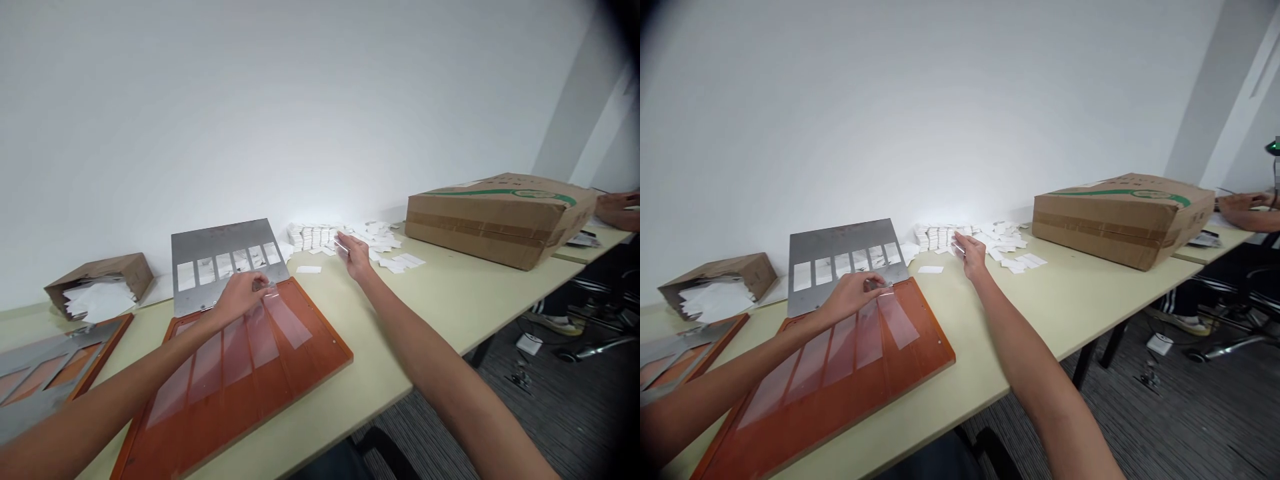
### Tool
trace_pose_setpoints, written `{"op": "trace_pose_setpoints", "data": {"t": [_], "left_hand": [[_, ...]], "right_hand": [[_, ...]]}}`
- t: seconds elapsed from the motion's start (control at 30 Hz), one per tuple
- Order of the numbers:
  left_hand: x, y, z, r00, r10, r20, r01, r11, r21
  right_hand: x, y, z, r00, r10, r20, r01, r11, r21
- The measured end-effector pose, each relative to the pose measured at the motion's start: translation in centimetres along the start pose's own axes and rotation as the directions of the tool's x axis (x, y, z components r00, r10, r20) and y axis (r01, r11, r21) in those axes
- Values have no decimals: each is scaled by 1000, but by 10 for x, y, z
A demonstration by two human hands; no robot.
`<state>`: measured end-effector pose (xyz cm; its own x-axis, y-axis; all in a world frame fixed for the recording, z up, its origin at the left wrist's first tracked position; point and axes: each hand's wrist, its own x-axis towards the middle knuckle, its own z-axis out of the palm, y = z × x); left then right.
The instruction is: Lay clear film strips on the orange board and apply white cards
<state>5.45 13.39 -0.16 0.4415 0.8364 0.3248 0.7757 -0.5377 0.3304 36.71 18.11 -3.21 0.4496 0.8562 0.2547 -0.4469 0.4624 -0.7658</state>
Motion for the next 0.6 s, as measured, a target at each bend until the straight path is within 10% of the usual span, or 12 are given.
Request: {"op": "trace_pose_setpoints", "data": {"t": [0.6], "left_hand": [[17,-14,1,990,134,41,-133,991,-23]], "right_hand": [[-5,-2,3,1000,7,13,-7,1000,-15]]}}
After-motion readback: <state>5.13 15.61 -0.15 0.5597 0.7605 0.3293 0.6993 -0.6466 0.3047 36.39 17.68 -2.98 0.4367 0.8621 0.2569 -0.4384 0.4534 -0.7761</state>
